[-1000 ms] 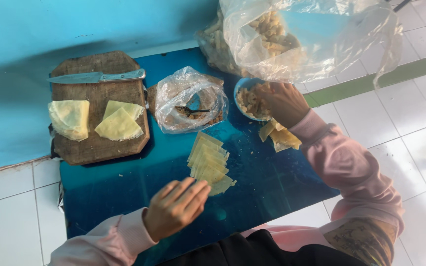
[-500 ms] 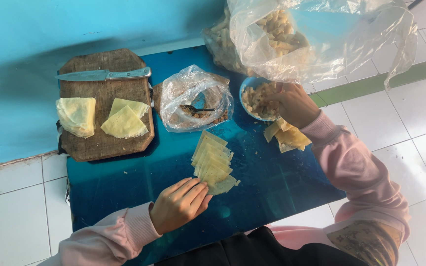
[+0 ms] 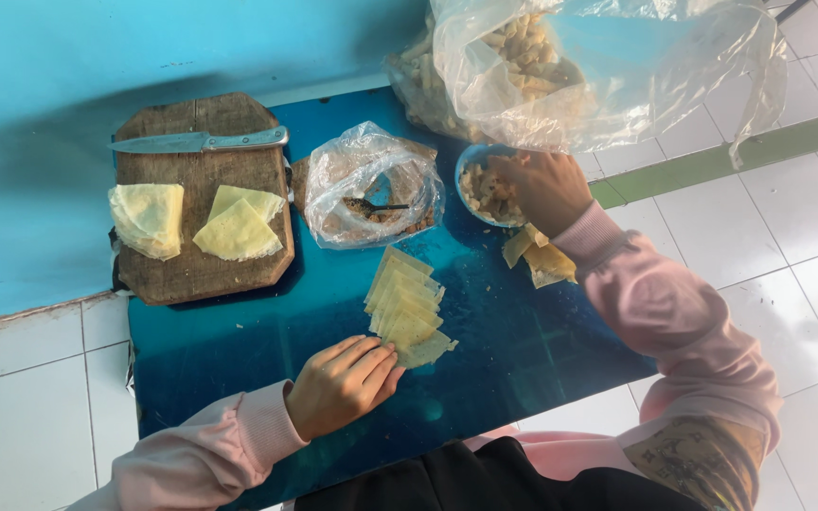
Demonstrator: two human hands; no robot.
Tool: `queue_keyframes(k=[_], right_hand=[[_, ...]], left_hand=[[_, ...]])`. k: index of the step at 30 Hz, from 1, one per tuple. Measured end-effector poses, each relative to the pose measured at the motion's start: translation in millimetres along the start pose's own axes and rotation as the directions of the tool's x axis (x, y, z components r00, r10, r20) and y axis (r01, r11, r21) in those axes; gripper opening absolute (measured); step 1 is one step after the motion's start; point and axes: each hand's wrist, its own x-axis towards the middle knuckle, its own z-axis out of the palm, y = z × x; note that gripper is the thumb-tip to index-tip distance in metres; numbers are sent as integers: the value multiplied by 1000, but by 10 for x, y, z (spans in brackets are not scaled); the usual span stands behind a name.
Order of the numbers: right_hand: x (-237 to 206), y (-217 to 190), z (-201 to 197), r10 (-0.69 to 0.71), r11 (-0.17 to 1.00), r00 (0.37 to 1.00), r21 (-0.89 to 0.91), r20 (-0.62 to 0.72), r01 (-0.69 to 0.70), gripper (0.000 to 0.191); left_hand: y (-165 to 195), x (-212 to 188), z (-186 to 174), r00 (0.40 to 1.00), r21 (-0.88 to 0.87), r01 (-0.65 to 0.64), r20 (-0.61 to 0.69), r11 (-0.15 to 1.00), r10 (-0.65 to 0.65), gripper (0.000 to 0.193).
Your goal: The person folds thin square pastry wrappers into layered triangles and stacks them on the table. They then spoon a brown filling from a bowl onto a wrapper and fold the wrapper over the filling to form a filled parcel, repeating with more wrappers.
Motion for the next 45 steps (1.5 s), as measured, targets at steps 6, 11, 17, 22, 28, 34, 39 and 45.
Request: queue_keyframes(k=[6,11,17,22,28,34,39,45], right_hand=[[-5,81,69,38,999,982,10,184,-40,37],[-4,137,48,12,1000,966,-25,259,-6,42],[-69,169,31,15,1000,966,-9,260,-13,23],[-139,174,-5,-19,996,990,89,137,7,26],[-208,142,-47,21,989,994,143,111,-37,45],[-227,58,-80,6,999,994,-55,106,0,36],[-190,121,-103,56,998,971,-37,232,-49,26],[-246,123,-96,23,999,982,25,189,-28,25]], left_hand=[[45,-23,14,1000,1,13,-13,1000,-13,20],[78,-44,5,1000,-4,20,-11,1000,-20,19],[93,-47,5,1000,7,5,-6,1000,-5,20],[120,-87,-20,1000,51,-25,-5,998,26,21],[69,-129,-28,995,67,-83,52,994,80,23],[82,-146,-26,995,55,-82,60,995,78,24],[83,-125,-46,993,48,-99,64,994,96,25],[49,-145,-44,985,93,-156,85,983,148,26]])
